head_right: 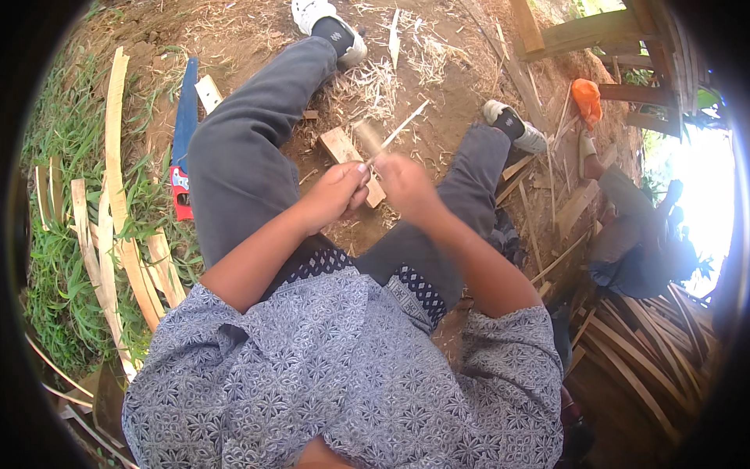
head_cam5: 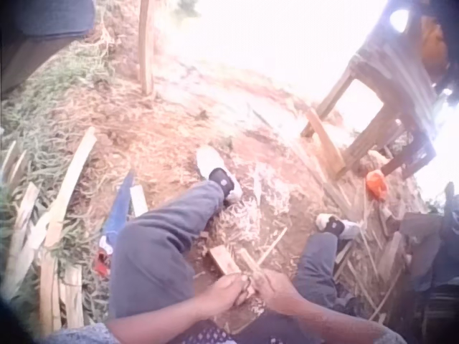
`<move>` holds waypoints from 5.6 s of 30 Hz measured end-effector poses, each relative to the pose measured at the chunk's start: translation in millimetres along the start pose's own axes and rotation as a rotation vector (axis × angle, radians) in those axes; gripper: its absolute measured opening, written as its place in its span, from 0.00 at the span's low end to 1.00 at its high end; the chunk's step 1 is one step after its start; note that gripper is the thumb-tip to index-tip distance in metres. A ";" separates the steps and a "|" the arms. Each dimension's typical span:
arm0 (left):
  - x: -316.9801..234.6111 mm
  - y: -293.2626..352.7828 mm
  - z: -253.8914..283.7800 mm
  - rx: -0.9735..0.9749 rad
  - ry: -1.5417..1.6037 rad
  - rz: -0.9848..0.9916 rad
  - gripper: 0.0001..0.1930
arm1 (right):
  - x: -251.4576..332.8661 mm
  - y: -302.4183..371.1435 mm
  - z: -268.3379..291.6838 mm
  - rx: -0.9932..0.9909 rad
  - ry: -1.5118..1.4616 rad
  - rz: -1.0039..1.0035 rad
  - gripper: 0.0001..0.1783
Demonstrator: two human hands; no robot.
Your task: The person sits on the ground and uses a knife to shave thin strips from a small rectangular piece of wood. They hold the wood with one hand and scrape the blade along its length to produce wood shavings.
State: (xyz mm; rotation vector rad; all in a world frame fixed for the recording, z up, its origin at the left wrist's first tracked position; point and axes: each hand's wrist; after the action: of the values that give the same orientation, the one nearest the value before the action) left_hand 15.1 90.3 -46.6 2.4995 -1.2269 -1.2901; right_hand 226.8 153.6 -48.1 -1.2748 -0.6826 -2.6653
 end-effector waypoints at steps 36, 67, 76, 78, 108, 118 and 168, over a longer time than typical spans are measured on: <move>0.2 -5.8 -3.4 0.140 -0.075 0.070 0.15 | -31.4 -7.5 0.9 -0.125 -0.189 -0.168 0.21; 11.6 -6.7 5.1 0.051 0.024 0.133 0.14 | -10.2 13.7 -32.0 -0.030 -0.090 0.024 0.23; 14.2 -7.3 7.9 -0.048 -0.162 0.149 0.18 | -29.3 19.0 -39.6 0.033 0.023 0.172 0.26; 6.4 -10.3 2.2 0.044 -0.121 0.136 0.18 | -51.2 2.4 -31.8 -0.090 -0.082 0.027 0.27; 13.5 -14.4 -12.2 -0.170 -0.845 0.190 0.19 | -115.4 -14.5 -102.3 -0.113 -0.907 -0.491 0.27; 2.6 -3.1 -29.1 0.033 -1.445 -0.110 0.14 | -128.7 -13.8 -134.3 0.162 -0.689 -0.410 0.37; 16.4 -4.5 -14.9 -0.168 -1.244 -0.190 0.10 | -162.3 16.1 -162.1 -0.133 -0.324 -0.398 0.26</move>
State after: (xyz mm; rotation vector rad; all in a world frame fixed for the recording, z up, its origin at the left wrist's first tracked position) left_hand 33.9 78.1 -49.5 1.5769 -0.8440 -3.0037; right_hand 220.0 52.8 -254.6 -1.8041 -0.8954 -2.8757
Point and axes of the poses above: each hand's wrist, its own y-axis away from the middle knuckle, its own z-axis out of the back of the hand, x = y × z, and after that the axes turned 5 degrees about x, right-handed
